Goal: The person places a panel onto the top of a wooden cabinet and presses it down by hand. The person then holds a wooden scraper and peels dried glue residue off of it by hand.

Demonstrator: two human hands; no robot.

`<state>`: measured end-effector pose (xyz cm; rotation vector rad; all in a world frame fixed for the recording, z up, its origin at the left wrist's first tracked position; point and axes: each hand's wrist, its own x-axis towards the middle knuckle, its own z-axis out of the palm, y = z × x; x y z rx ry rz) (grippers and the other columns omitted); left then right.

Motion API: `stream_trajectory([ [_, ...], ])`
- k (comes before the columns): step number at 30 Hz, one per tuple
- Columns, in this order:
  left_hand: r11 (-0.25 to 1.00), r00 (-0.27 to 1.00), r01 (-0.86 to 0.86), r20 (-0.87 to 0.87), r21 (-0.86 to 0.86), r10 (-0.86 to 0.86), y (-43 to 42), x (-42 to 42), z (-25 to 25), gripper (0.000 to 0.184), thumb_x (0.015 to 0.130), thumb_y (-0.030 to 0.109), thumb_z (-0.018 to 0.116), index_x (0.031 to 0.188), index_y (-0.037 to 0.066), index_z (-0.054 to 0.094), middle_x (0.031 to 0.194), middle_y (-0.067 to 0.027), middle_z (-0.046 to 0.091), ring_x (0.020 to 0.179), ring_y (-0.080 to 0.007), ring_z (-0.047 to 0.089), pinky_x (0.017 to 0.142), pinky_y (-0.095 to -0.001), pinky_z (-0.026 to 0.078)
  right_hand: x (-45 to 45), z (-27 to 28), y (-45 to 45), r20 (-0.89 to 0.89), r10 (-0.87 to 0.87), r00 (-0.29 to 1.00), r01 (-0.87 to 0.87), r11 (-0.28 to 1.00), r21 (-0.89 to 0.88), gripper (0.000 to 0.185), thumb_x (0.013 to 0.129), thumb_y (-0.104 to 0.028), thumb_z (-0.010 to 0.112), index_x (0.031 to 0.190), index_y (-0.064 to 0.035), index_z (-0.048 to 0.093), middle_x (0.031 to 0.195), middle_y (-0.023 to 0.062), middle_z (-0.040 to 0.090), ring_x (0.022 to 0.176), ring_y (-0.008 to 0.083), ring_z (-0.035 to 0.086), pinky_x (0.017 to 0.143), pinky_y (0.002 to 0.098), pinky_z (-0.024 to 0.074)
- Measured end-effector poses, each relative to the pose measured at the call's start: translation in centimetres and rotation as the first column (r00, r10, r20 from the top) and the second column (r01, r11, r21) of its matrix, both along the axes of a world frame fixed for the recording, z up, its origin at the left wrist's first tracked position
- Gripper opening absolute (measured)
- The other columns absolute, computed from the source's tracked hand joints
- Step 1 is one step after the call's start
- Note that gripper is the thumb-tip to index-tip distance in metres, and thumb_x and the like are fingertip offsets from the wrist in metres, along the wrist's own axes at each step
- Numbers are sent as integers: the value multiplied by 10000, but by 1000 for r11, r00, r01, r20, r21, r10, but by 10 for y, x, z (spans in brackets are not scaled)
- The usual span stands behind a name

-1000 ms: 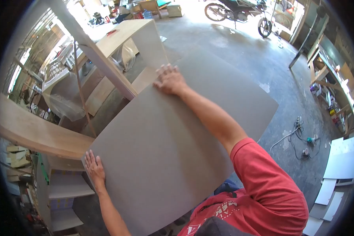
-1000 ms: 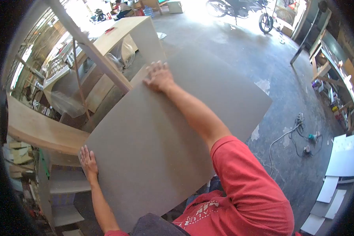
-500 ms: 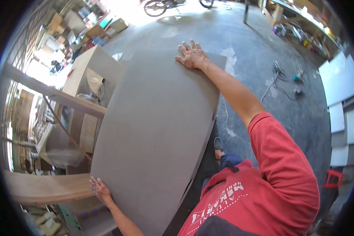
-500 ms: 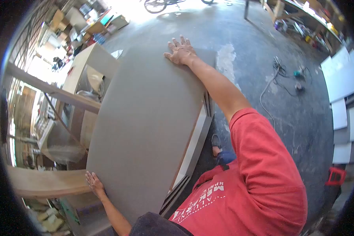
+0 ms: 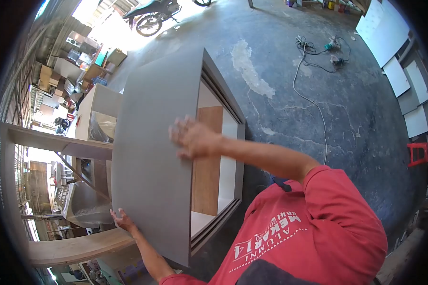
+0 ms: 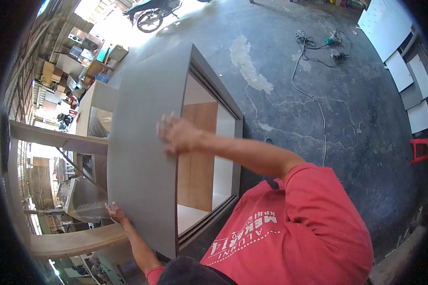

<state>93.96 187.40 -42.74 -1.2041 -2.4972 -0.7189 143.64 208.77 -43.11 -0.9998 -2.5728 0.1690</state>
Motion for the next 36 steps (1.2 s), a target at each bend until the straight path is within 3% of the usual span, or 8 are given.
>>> stream_trajectory([
  [5,780,849,198,294,593,-439,-3,204,95,603,1037,382,429,1492,-11,377,1490,-223,452,1386,-303,426,1179,-440,275,15,41,-123,-203,778,595,-779,494,-387,577,1022,-500,434,1349,-47,576,1400,182,558,1384,358,432,1104,514,325],
  [8,696,839,294,172,656,-517,-17,330,128,620,1055,420,378,1522,16,320,1521,-176,427,1460,-270,312,1210,-461,201,37,-9,-151,-754,83,651,-716,-260,-647,708,1042,-599,291,1491,-75,450,1492,167,488,1310,332,526,1120,402,398],
  [12,413,689,611,-196,676,-698,-14,443,85,619,997,336,420,1509,0,332,1547,-158,389,1425,-287,353,1176,-453,275,66,50,-151,-294,-635,715,-673,-511,-534,823,1020,-659,238,1510,-15,386,1548,178,403,1416,321,406,1181,388,315],
  [20,514,153,359,495,779,-855,18,549,1,661,1009,416,408,1537,34,297,1556,-149,369,1436,-275,334,1170,-436,272,191,161,-132,-953,223,208,-824,565,-48,883,989,-717,149,1477,-52,463,1574,163,373,1515,343,215,1209,525,126],
  [26,428,-402,1,393,904,-827,37,543,-19,694,1018,476,399,1558,59,270,1562,-143,354,1444,-267,319,1166,-423,269,148,-59,-91,-580,663,473,-661,703,265,633,990,-601,402,1431,-165,529,1550,130,415,1491,391,264,1203,606,76],
  [30,766,-337,141,758,627,-559,15,511,9,726,1010,482,443,1545,15,289,1540,-185,402,1405,-278,410,1154,-421,308,192,-187,-69,-199,32,979,-103,928,-358,668,969,-637,390,1403,-161,566,1499,136,466,1457,334,333,1193,618,113],
  [32,747,-191,314,809,586,-555,-8,493,-49,704,1020,439,473,1524,-27,318,1506,-218,442,1384,-290,454,1163,-430,312,267,-241,-88,479,-5,878,401,554,-730,806,937,-729,379,1397,-91,559,1443,220,511,1409,374,403,1156,618,231],
  [36,873,35,457,978,169,-207,-28,482,-178,671,1024,438,472,1495,-28,365,1454,-210,499,1354,-288,481,1159,-437,320,408,-357,-237,360,-357,862,157,-486,-860,863,911,-723,463,1445,-45,485,1433,178,538,1311,337,520,1083,533,393],
])
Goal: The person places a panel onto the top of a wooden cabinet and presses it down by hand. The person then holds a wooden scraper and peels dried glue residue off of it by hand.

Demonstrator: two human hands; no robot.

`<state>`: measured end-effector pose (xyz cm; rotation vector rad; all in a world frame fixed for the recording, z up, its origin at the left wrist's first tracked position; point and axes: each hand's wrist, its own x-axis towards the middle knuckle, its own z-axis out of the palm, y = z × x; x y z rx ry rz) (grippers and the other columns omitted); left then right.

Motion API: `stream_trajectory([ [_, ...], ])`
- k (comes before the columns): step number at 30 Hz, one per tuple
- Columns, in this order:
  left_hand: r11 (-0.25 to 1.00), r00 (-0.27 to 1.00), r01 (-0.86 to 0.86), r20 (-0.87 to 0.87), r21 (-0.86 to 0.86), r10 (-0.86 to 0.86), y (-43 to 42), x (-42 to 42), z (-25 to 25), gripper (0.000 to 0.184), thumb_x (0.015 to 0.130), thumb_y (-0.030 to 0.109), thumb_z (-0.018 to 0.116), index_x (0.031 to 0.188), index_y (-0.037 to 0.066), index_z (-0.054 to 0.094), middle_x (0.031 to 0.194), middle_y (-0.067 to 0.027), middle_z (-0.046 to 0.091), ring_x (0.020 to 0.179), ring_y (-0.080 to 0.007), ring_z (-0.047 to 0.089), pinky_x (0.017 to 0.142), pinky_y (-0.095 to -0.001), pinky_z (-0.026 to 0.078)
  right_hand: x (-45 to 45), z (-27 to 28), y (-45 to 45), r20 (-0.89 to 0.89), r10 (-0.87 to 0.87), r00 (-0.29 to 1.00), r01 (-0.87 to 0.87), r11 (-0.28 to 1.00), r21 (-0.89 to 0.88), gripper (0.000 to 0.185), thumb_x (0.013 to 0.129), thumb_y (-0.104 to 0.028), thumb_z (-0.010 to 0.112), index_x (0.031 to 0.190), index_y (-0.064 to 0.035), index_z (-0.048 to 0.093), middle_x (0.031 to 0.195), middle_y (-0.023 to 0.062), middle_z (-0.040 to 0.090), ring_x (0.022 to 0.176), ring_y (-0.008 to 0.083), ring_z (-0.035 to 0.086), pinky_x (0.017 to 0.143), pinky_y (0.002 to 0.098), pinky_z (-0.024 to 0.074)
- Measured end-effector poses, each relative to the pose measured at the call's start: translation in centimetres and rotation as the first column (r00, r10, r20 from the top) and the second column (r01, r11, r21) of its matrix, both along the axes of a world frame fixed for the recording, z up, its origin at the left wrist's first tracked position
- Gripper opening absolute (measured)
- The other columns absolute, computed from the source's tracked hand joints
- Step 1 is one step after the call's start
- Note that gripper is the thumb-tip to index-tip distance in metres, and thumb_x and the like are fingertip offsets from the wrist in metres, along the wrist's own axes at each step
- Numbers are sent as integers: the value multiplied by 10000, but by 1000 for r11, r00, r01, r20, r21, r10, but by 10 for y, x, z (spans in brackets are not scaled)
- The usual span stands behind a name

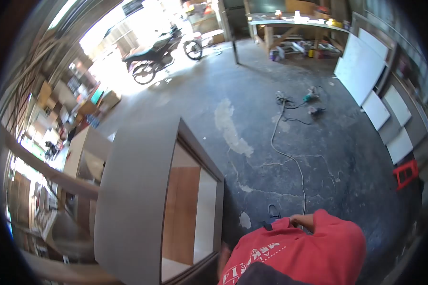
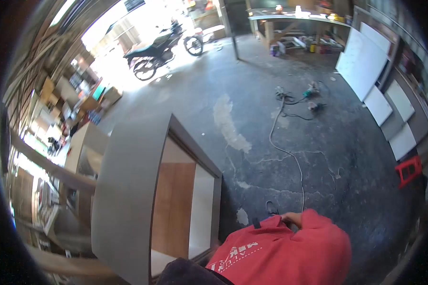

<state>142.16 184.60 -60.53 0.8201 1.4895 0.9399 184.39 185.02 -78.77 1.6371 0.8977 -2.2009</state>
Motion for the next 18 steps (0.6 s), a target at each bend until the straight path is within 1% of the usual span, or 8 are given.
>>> stream_trajectory([
  [2,986,999,7,35,-166,-1,-13,-5,-48,657,1023,443,473,1482,-20,388,1439,-199,516,1341,-287,493,1147,-438,334,27,10,-56,159,-107,981,113,993,-31,849,914,-713,467,1443,-49,488,1425,175,543,1301,333,526,1074,528,399],
  [4,959,998,15,63,-284,4,-21,-12,-76,644,1022,447,474,1468,-13,411,1423,-188,532,1328,-286,504,1136,-440,349,36,25,-92,249,-229,941,238,971,-5,835,918,-703,471,1441,-52,491,1418,173,548,1290,330,532,1066,523,404],
  [7,916,995,30,100,-400,11,-32,-25,-109,627,1020,454,476,1449,-2,446,1401,-171,556,1308,-285,522,1119,-442,370,28,38,-128,289,-402,869,401,914,67,814,923,-687,477,1438,-57,495,1408,170,555,1275,324,542,1053,515,413],
  [10,872,990,51,141,-487,20,-49,-38,-132,610,1019,461,477,1429,9,481,1378,-155,581,1289,-284,539,1102,-444,392,8,44,-147,271,-527,806,504,850,153,793,929,-672,483,1435,-62,499,1397,166,563,1259,319,551,1041,507,421],
  [14,820,962,111,268,-561,53,-97,-53,-154,592,1017,470,479,1403,23,527,1347,-132,613,1263,-282,562,1079,-447,421,-14,47,-127,185,-610,771,559,786,264,765,936,-651,490,1432,-69,504,1383,162,572,1238,312,563,1024,497,432],
  [15,822,942,158,334,-548,41,-105,-54,-159,588,1016,472,479,1396,27,539,1340,-127,622,1257,-282,567,1074,-447,429,-15,47,-115,163,-609,776,554,782,287,758,938,-646,492,1431,-71,506,1379,161,575,1233,310,566,1020,494,435],
  [17,824,877,312,478,-473,-58,-100,-63,-164,581,1015,476,480,1383,34,562,1324,-116,638,1244,-281,579,1062,-449,443,-15,53,-93,122,-603,789,545,777,315,744,941,-636,496,1429,-74,509,1372,158,580,1222,307,573,1011,489,440],
  [18,744,900,379,405,-550,-159,-72,-61,-107,568,1013,484,483,1363,47,583,1314,-121,643,1207,-275,602,1036,-437,459,-14,55,-82,109,-590,800,532,781,325,737,943,-631,498,1428,-76,510,1368,157,582,1217,305,576,1007,486,443],
])
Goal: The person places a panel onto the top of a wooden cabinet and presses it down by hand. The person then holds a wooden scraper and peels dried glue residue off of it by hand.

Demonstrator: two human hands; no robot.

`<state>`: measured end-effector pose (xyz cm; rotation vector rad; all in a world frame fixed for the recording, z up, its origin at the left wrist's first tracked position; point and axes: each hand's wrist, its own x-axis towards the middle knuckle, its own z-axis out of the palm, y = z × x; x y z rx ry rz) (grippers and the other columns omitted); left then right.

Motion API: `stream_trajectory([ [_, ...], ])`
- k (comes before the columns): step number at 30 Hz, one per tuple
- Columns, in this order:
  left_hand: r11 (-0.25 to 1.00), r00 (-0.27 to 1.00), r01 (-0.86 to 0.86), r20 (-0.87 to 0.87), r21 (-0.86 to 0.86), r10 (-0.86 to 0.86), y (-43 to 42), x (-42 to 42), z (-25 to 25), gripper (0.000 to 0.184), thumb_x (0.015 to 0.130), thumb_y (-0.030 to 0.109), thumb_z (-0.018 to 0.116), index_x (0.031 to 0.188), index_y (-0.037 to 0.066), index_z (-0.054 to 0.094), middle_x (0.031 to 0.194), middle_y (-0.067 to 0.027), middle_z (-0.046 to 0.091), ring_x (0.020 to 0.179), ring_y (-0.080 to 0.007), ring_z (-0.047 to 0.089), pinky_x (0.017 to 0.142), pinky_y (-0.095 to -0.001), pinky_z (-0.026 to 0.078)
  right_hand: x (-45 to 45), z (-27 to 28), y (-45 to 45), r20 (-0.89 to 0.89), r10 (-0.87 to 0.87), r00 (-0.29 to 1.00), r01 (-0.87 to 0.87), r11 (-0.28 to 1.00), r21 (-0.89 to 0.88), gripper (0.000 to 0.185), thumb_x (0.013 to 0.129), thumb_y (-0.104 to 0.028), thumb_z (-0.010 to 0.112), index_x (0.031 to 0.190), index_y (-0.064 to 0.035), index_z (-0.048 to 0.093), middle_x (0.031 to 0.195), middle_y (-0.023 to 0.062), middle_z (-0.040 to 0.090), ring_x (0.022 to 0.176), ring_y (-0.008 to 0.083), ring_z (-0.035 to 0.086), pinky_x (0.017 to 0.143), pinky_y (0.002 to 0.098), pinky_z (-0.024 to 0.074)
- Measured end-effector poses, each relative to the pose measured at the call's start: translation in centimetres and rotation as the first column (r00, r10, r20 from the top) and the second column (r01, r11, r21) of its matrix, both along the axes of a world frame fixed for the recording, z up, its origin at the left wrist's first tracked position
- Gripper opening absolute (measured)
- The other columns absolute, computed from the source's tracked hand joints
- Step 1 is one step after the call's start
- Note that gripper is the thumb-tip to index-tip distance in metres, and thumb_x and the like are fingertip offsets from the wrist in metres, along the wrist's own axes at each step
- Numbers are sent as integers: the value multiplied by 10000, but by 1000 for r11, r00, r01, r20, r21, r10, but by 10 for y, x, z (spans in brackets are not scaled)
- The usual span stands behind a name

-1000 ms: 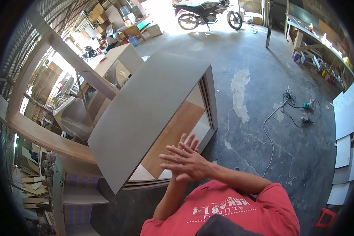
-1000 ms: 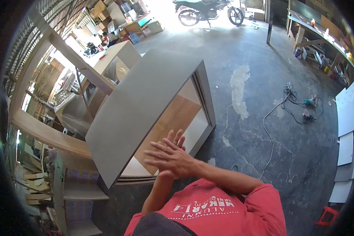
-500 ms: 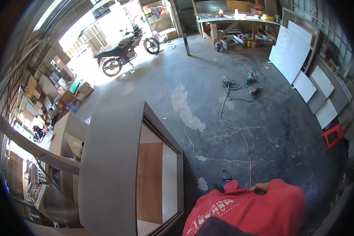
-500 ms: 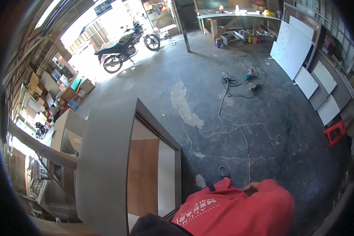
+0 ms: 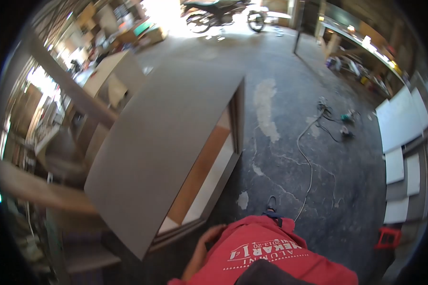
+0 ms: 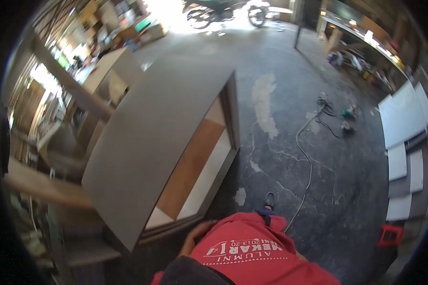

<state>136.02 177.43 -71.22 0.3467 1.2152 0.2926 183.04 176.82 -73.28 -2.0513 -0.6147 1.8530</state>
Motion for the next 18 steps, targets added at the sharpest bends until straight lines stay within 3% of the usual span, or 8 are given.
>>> stream_trajectory([
  [1,995,999,34,37,-89,-31,23,-5,22,530,1025,454,470,1359,60,590,1304,-118,649,1173,-260,617,992,-388,483,2,4,10,-4,18,1000,-18,1000,13,730,945,-626,500,1427,-78,511,1365,156,585,1212,303,579,1003,484,446],
  [3,794,958,151,-286,588,29,68,-4,80,468,999,361,554,1311,18,620,1180,-105,699,1041,-188,657,898,-311,511,2,11,31,-7,54,998,-54,998,43,716,949,-615,504,1425,-81,514,1358,154,590,1201,300,585,995,478,452],
  [4,609,839,157,-430,778,333,87,20,178,388,964,255,605,1263,9,632,1128,-127,708,1028,-234,676,891,-355,518,3,14,39,-9,73,997,-72,996,54,709,950,-610,506,1424,-83,516,1354,153,592,1196,298,588,990,476,454],
  [8,143,670,377,-376,915,639,122,20,329,415,858,80,669,1270,38,631,1240,-163,661,1171,-354,616,1024,-393,471,8,13,68,-14,186,983,-184,979,87,682,958,-590,514,1421,-90,521,1340,148,602,1175,291,601,974,465,465],
  [9,156,646,371,-375,916,665,124,12,341,415,858,80,669,1270,38,631,1240,-163,661,1171,-354,616,1024,-393,471,8,11,76,-17,220,975,-217,971,96,675,960,-585,516,1420,-91,523,1336,147,605,1170,289,604,969,463,468],
  [11,260,250,680,-549,686,797,125,-5,356,484,850,76,698,1323,53,600,1343,-148,612,1300,-334,534,1124,-413,384,11,7,87,-24,280,960,-276,955,107,661,963,-574,520,1418,-95,525,1329,145,610,1159,286,610,961,457,474],
  [14,497,76,702,-748,510,659,127,-40,327,518,868,76,695,1371,74,569,1472,-123,518,1427,-299,404,1200,-436,293,17,-8,99,-40,358,933,-349,926,146,640,969,-559,526,1415,-100,530,1318,141,617,1144,280,619,948,450,482],
  [18,465,98,755,-781,462,616,126,-52,320,488,886,122,698,1359,77,586,1488,-118,500,1423,-291,413,1191,-422,334,18,-37,119,-72,445,893,-421,879,224,613,976,-539,533,1411,-107,535,1304,137,627,1123,273,632,932,439,493],
])
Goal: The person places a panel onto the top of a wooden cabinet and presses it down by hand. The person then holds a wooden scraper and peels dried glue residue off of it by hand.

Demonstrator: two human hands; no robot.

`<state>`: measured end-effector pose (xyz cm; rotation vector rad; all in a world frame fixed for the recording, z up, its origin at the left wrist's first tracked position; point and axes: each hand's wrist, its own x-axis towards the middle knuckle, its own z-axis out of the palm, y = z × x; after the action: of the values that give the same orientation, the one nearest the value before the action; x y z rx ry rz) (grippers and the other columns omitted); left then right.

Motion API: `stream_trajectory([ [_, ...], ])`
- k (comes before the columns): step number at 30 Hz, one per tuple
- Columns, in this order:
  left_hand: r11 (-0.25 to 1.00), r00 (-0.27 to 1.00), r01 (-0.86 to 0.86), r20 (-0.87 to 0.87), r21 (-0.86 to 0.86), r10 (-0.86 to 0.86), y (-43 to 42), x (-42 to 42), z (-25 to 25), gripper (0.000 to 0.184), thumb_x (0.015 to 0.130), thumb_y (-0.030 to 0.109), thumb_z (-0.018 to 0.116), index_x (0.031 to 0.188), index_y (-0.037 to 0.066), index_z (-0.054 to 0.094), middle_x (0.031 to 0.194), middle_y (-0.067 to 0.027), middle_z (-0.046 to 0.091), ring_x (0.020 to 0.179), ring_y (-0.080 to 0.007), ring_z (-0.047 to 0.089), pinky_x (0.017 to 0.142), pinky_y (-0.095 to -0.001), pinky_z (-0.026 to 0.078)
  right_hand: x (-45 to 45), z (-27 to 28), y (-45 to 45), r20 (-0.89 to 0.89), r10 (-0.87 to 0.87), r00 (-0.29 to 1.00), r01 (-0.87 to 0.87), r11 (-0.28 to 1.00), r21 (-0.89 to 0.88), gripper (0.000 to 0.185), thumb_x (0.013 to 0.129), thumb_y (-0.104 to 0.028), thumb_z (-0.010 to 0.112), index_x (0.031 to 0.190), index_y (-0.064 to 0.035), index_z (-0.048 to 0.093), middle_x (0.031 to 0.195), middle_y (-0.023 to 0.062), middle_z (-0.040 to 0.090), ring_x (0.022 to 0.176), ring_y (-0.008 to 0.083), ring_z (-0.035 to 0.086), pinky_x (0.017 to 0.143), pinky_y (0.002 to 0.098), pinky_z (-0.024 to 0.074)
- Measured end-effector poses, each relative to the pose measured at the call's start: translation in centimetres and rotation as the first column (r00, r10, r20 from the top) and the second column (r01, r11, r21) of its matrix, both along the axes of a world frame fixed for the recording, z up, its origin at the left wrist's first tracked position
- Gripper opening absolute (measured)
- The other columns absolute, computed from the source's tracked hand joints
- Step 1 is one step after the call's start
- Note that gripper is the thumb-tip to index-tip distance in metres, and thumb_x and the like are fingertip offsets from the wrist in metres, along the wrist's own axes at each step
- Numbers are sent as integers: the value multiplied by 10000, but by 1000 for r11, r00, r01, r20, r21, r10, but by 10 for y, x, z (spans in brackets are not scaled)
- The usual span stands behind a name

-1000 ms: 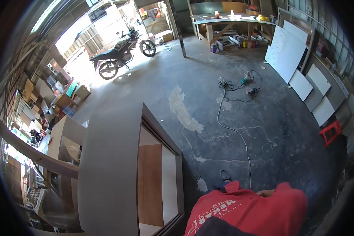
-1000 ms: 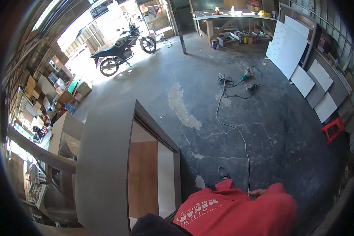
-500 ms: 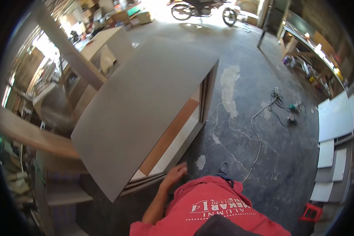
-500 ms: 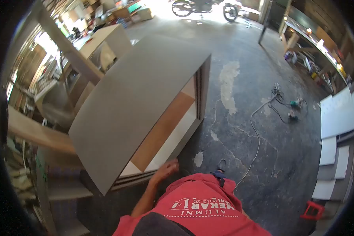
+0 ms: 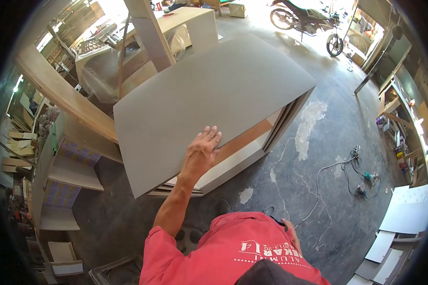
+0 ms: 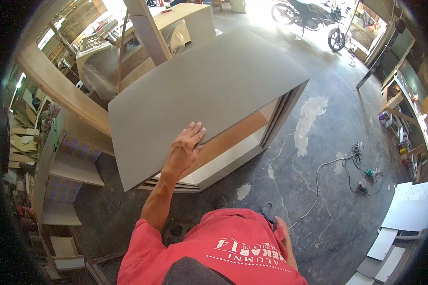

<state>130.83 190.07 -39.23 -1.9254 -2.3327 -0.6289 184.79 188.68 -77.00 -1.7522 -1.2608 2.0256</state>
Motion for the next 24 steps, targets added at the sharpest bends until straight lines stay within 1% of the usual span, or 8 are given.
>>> stream_trajectory([
  [6,996,997,69,15,59,-70,1,-7,8,339,919,111,639,1250,40,657,1345,-160,613,1279,-294,570,1073,-388,479,-74,78,41,39,-20,999,21,999,-32,609,956,-476,578,1380,-42,528,1246,152,658,1052,291,664,872,440,524],
  [8,995,994,86,-70,58,-82,0,-11,43,280,930,76,576,1185,20,677,1225,-207,661,1160,-320,646,1001,-391,532,-98,106,43,101,-55,993,54,998,13,498,983,-436,563,1323,-74,592,1132,114,693,914,179,668,723,314,510],
  [9,971,985,141,-124,191,-118,0,-12,60,256,925,52,535,1119,23,700,1053,-227,703,981,-345,708,862,-408,581,-102,104,45,98,-53,994,52,999,15,498,983,-436,563,1323,-74,592,1132,114,693,914,179,668,723,314,510],
  [12,995,986,98,-135,2,-97,-13,0,142,237,918,56,554,1091,40,716,932,-203,718,861,-345,719,757,-430,577,-116,90,52,66,30,997,-36,995,88,480,976,-420,582,1306,-72,611,1124,119,696,899,200,674,745,335,523],
  [14,979,947,173,-292,107,-136,-17,-4,176,226,919,68,565,1069,73,734,844,-190,712,766,-328,717,683,-443,559,-125,92,58,67,194,979,-204,956,210,481,974,-397,597,1293,-37,618,1096,124,701,901,215,669,797,346,529],
  [18,931,832,163,-552,327,48,-19,-16,267,175,933,178,629,1046,116,748,875,-163,727,756,-313,719,711,-438,565,-149,118,76,123,313,942,-336,863,378,470,979,-360,602,1278,2,621,1062,116,702,912,216,660,849,342,521],
  [22,865,638,-184,-613,466,466,-25,-10,356,342,954,376,653,1163,112,714,1005,-126,748,808,-257,730,792,-390,568,-198,202,95,-43,343,938,-280,827,487,449,1000,-317,592,1328,-12,584,1130,111,690,986,189,640,875,330,503],
  [24,817,729,38,-575,575,371,-35,18,379,225,891,204,700,998,9,735,814,-166,707,692,-255,674,699,-392,514,-225,242,100,-104,341,934,-248,831,498,457,1006,-309,588,1358,-18,560,1156,111,683,1007,177,632,881,320,495],
])
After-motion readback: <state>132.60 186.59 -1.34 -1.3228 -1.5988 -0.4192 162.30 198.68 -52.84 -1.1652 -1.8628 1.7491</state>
